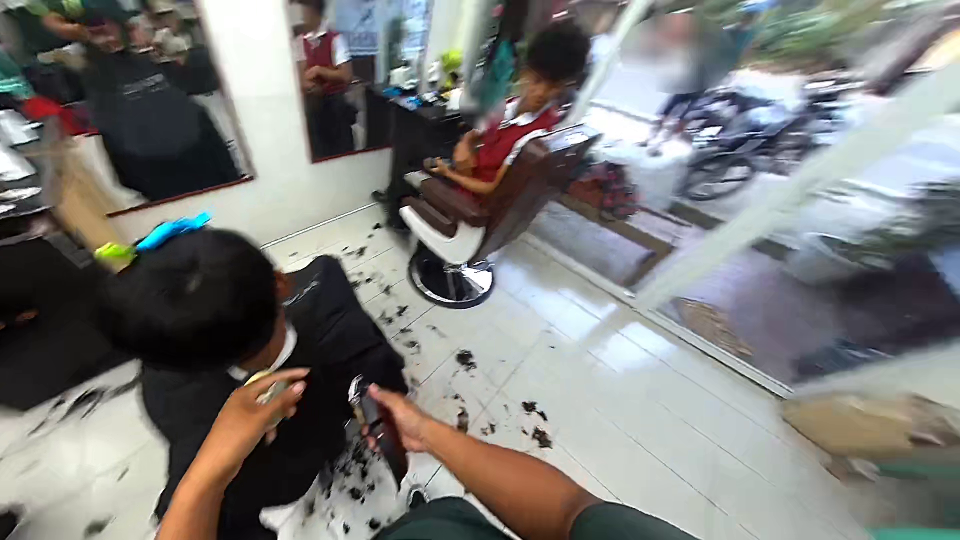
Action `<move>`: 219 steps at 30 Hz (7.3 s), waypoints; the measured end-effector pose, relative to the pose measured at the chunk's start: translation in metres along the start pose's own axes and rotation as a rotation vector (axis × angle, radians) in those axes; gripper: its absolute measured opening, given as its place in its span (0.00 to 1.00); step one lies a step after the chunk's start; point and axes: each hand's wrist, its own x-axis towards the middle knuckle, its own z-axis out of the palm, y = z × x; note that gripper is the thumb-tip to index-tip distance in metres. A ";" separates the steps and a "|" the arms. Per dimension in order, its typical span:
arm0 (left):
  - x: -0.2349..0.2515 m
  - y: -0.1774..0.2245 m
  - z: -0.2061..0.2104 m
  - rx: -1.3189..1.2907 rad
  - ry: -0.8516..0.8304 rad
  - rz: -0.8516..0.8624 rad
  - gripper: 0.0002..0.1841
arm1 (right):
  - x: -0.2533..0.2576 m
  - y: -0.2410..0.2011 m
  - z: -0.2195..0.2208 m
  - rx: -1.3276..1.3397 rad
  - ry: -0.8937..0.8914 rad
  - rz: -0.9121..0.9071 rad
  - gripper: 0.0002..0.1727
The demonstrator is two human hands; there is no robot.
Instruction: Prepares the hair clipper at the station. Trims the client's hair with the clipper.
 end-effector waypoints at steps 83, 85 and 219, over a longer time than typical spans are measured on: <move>0.004 0.069 -0.018 0.997 0.857 0.097 0.34 | 0.107 -0.104 0.048 -0.698 -0.445 -0.141 0.25; 0.005 0.068 -0.017 0.993 0.860 0.097 0.34 | 0.109 -0.105 0.052 -0.776 -0.387 -0.182 0.33; 0.057 0.018 -0.180 0.683 0.044 0.757 0.39 | 0.100 -0.004 0.229 -0.380 0.726 -0.374 0.29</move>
